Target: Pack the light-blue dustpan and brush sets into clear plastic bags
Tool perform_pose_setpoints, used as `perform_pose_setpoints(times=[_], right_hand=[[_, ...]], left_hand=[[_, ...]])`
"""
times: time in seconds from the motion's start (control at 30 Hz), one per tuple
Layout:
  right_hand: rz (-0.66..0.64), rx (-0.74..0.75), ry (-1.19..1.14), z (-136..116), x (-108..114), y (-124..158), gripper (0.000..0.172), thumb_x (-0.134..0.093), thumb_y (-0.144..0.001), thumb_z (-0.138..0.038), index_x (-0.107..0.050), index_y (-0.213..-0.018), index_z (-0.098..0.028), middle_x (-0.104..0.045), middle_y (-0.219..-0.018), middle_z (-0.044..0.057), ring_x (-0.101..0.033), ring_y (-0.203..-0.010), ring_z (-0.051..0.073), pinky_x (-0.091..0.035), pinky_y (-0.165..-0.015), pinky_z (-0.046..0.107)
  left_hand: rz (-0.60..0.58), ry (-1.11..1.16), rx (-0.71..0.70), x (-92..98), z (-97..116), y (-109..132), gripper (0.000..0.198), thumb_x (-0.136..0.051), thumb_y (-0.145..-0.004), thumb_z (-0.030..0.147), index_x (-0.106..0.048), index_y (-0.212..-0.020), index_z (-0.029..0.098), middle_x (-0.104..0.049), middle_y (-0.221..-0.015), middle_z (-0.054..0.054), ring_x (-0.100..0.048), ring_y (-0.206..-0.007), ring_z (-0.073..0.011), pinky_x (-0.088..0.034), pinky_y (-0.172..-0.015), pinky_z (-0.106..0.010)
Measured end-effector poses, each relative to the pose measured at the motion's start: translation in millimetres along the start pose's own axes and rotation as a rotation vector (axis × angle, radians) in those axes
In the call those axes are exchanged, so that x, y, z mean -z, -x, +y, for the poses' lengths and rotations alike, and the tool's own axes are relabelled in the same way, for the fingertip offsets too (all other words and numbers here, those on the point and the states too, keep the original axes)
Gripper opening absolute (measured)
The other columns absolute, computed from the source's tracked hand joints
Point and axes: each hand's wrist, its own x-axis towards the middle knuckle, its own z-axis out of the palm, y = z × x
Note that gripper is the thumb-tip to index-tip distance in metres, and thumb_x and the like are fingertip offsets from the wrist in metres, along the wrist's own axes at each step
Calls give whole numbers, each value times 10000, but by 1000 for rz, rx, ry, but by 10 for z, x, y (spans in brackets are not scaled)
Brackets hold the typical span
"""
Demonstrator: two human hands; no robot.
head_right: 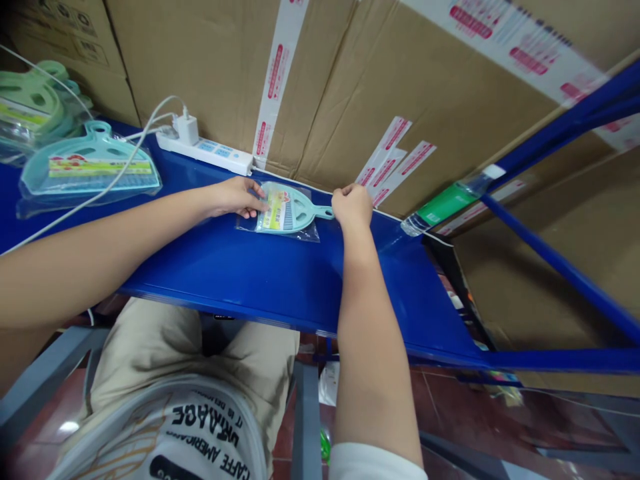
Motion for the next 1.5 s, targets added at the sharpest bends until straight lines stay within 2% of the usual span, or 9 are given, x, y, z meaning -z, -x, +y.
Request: perform_pose_setpoints(times=[0.2, 0.33, 0.5, 0.67, 0.97, 1.27, 1.4, 1.5], right_hand=[[-50, 16, 27, 29, -5, -19, 146, -568, -911, -222, -697, -962, -176, -734, -1023, 174, -660, -1106, 333, -509, -1008, 434], [-58, 0, 65, 44, -1, -28, 133, -570, -917, -238, -689, -939, -183, -731, -1036, 172, -665, -1101, 332, -518, -1001, 434], [-68, -8, 67, 65, -32, -39, 87, -590, -883, -227, -669, -889, -190, -732, -1036, 172, -673, -1088, 341, -520, -1008, 464], [-35, 32, 13, 103, -101, -73, 55, -608, -840, -236, -652, -827, -206, -740, -972, 163, -671, -1069, 348, -518, -1018, 503], [-67, 10, 47, 69, -63, -43, 72, -597, -859, -239, -638, -806, -212, -734, -979, 156, -667, -1088, 345, -503, -1032, 489], [-104, 10, 58, 61, -28, -29, 72, -593, -886, -211, -646, -839, -202, -728, -1007, 163, -660, -1096, 333, -524, -988, 433], [-91, 10, 81, 67, -15, -40, 69, -639, -860, -204, -643, -792, -214, -731, -899, 139, -685, -1035, 324, -552, -930, 395], [-237, -83, 40, 39, 13, -17, 136, -637, -904, -231, -636, -770, -210, -680, -716, 98, -704, -823, 271, -581, -736, 334]], left_hand=[[52, -228, -58, -63, 6, 12, 327, -811, -798, 68, -644, -1071, 137, -545, -554, 69, -467, -438, -71, -360, -501, -228], [70, -291, -70, -94, 9, 11, 375, -797, -836, 115, -635, -1174, 118, -530, -539, 78, -426, -417, -68, -339, -493, -237], [55, -332, -68, -105, 41, 54, 272, -797, -855, 130, -655, -1087, 122, -545, -542, 67, -440, -413, -60, -345, -472, -229], [40, -298, -100, -129, 67, 94, 201, -792, -852, 80, -639, -978, 117, -606, -647, 42, -502, -443, -46, -362, -458, -218], [58, -340, -148, -135, 62, 89, 197, -787, -820, 19, -657, -921, 126, -645, -836, 13, -530, -488, -22, -407, -475, -215], [50, -243, -215, -120, -10, 41, 240, -802, -744, -27, -642, -796, 145, -671, -807, -9, -541, -483, -44, -373, -456, -208], [49, -256, -189, -100, 5, 56, 231, -748, -802, -16, -603, -770, 161, -641, -746, 6, -535, -485, -56, -411, -472, -228], [51, -255, -181, -79, 15, 61, 246, -733, -810, -18, -581, -762, 169, -612, -710, 15, -537, -487, -67, -442, -486, -246]])
